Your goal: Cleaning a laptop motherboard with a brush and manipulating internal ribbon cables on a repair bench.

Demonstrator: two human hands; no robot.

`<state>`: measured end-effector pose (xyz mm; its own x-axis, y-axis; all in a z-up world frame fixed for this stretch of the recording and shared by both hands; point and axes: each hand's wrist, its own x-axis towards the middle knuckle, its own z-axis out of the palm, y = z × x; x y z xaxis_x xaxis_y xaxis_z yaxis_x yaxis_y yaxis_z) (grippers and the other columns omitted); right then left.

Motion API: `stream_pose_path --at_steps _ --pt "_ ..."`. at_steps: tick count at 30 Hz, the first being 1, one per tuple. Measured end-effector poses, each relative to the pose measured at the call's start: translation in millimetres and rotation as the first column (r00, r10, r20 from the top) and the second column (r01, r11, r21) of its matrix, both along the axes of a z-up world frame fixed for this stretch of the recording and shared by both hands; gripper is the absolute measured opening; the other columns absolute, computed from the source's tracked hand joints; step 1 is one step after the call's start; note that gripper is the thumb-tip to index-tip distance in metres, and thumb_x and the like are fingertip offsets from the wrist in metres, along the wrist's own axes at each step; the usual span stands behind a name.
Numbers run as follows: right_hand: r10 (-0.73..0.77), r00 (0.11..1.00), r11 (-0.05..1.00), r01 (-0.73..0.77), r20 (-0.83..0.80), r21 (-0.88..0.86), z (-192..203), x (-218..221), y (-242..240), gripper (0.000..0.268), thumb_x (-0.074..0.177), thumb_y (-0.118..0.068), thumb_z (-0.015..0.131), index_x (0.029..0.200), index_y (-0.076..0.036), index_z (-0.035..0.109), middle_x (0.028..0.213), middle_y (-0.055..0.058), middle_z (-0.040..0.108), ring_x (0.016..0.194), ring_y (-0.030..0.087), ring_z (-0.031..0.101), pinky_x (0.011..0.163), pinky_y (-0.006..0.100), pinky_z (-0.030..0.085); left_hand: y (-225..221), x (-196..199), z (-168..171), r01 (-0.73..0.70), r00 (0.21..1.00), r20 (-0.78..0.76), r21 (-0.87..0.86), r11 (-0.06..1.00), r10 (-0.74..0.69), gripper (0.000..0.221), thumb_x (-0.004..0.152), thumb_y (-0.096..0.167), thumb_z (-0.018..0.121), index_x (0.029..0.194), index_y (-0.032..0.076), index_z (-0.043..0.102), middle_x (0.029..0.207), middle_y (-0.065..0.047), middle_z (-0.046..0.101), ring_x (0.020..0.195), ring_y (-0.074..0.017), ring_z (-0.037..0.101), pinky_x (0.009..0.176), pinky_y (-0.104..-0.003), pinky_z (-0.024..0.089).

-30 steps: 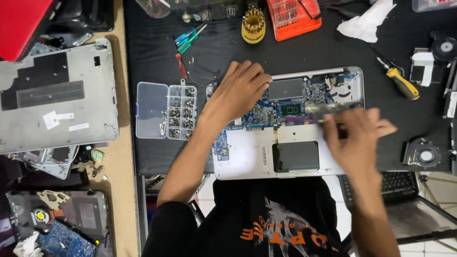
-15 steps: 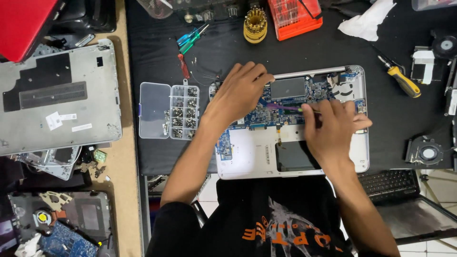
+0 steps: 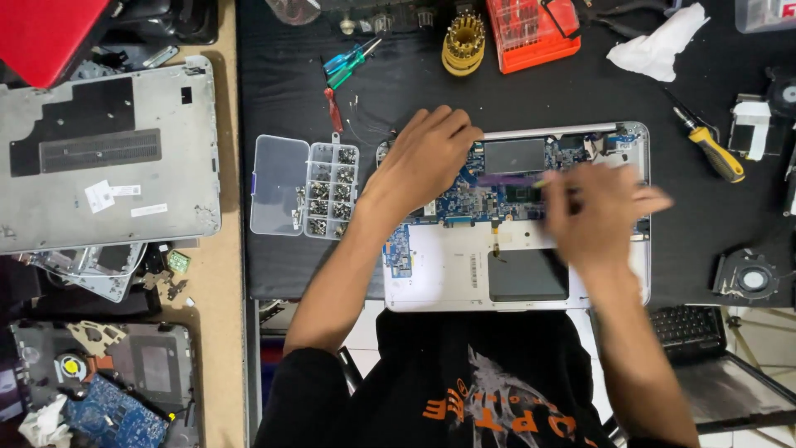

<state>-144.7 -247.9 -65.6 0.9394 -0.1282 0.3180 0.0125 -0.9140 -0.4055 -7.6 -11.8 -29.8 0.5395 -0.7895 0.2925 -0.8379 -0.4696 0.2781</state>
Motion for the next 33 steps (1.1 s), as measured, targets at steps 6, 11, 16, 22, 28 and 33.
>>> stream_pose_path --at_steps 6,11,16,22,28,33 --pt "-0.004 0.999 0.992 -0.001 -0.042 -0.122 25.5 -3.7 -26.8 0.02 0.111 -0.022 0.08 0.099 -0.008 0.072 0.102 0.007 0.074 0.103 0.034 0.055 0.095 0.044 0.02 2.2 0.4 0.1 -0.006 1.0 -0.016 0.037 0.999 0.006 0.045 0.082 -0.021 0.058 0.119 0.002 0.067 0.105 -0.012 0.064 0.094 -0.0288 0.057 0.078 -0.041 0.044" --pt "0.251 0.963 0.967 -0.254 -0.093 -0.017 32.0 46.1 -3.8 0.035 0.11 -0.029 0.07 0.083 -0.007 0.063 0.08 0.011 0.058 0.095 0.036 0.049 0.086 0.05 0.03 2.5 5.2 -4.3 -0.035 0.991 -0.129 -0.022 0.999 0.032 0.055 0.079 -0.021 0.055 0.129 0.002 0.061 0.114 -0.016 0.065 0.1 -0.0357 0.061 0.084 -0.048 0.051" --pt "0.25 0.966 0.957 -0.236 0.063 -0.169 20.4 72.7 -22.1 0.033 0.119 -0.026 0.073 0.094 -0.007 0.065 0.084 0.007 0.053 0.091 0.032 0.042 0.077 0.046 0.031 4.1 3.6 6.3 -0.064 0.984 -0.168 -0.054 0.997 0.054 0.056 0.083 -0.023 0.058 0.133 0.002 0.058 0.129 -0.017 0.055 0.094 -0.0389 0.066 0.075 -0.05 0.055" --pt "0.459 0.883 0.888 -0.452 -0.098 0.081 23.1 68.3 -15.2 0.034 0.11 -0.026 0.067 0.09 0.002 0.067 0.078 0.014 0.058 0.087 0.031 0.045 0.075 0.044 0.038 3.5 5.0 18.2 -0.114 0.943 -0.315 -0.001 0.993 0.108 0.053 0.085 -0.022 0.051 0.13 0.003 0.06 0.12 -0.015 0.063 0.085 -0.0395 0.067 0.064 -0.053 0.052" --pt "0.411 0.903 0.904 -0.385 0.128 -0.186 23.9 82.8 -2.9 0.037 0.116 -0.019 0.075 0.088 -0.005 0.056 0.084 0.013 0.047 0.092 0.032 0.041 0.076 0.045 0.025 10.8 9.1 17.1 -0.086 0.936 -0.351 -0.198 0.976 0.011 0.022 0.098 -0.006 0.054 0.116 0.003 0.065 0.103 -0.012 0.068 0.09 -0.0336 0.068 0.066 -0.046 0.05" --pt "0.506 0.858 0.862 -0.506 0.084 -0.025 26.7 53.6 17.6 0.025 0.096 -0.026 0.078 0.077 -0.013 0.068 0.073 0.008 0.056 0.079 0.03 0.053 0.077 0.041 0.043 11.1 4.3 29.8 -0.061 0.981 -0.188 -0.053 0.997 0.05 0.03 0.093 -0.012 0.062 0.117 0.005 0.07 0.096 -0.012 0.071 0.088 -0.0303 0.074 0.072 -0.035 0.06"
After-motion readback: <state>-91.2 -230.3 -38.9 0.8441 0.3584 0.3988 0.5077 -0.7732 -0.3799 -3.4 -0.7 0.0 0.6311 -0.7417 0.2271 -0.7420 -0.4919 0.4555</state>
